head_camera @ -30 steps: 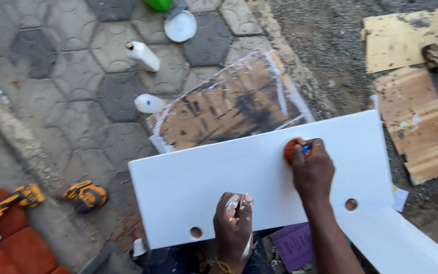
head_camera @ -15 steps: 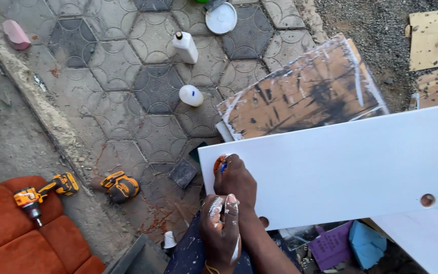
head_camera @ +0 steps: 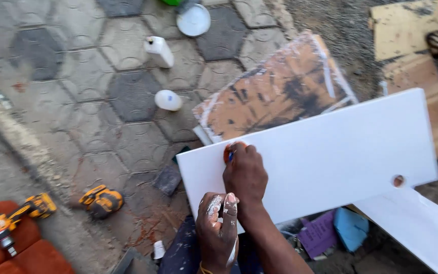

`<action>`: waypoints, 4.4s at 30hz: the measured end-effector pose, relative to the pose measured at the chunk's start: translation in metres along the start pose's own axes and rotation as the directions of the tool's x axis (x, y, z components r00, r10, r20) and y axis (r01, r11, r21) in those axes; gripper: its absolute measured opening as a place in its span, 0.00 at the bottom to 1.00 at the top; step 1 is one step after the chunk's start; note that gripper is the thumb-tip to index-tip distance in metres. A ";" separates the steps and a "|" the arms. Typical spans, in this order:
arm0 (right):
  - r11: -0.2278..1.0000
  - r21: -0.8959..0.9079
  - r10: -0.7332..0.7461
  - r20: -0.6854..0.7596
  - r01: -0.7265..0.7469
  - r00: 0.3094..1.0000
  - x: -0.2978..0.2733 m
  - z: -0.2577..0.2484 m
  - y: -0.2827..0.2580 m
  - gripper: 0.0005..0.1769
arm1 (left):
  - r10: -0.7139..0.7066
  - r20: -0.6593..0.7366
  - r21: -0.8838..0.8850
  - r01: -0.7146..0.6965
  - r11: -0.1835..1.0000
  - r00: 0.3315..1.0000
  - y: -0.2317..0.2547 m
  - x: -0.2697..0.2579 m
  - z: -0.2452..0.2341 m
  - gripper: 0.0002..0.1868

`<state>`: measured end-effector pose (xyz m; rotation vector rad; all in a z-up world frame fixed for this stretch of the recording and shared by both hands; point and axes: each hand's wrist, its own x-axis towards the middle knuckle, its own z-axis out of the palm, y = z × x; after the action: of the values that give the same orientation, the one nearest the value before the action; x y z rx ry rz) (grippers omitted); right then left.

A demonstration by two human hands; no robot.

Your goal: The person paints a white rectangular board with a round sponge brush, applying white paint to the surface and edges. They dip the brush into a paint bucket and continue painting, occasionally moving the board and handling other similar boards nearby.

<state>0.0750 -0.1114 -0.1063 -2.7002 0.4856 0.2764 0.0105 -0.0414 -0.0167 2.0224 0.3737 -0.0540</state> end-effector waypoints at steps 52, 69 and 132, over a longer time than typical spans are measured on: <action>0.496 0.654 0.666 0.136 -0.571 0.734 -0.072 -0.139 0.438 0.11 | -0.421 0.676 0.261 0.338 0.904 0.605 0.012 -0.159 0.202 0.13; -0.424 0.816 0.223 0.514 -0.393 0.828 -0.309 -0.041 0.169 0.19 | -0.534 0.650 -0.466 0.839 0.282 0.541 -0.163 -0.218 0.017 0.11; -0.365 0.686 -0.103 0.642 -0.629 0.760 -0.258 -0.137 0.388 0.24 | -0.824 0.070 -0.961 0.260 0.096 0.562 -0.056 -0.075 0.085 0.16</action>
<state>-0.2894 -0.4272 -0.0453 -0.5779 0.7702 0.3929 -0.0668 -0.1101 -0.0895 0.5360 1.2630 0.1845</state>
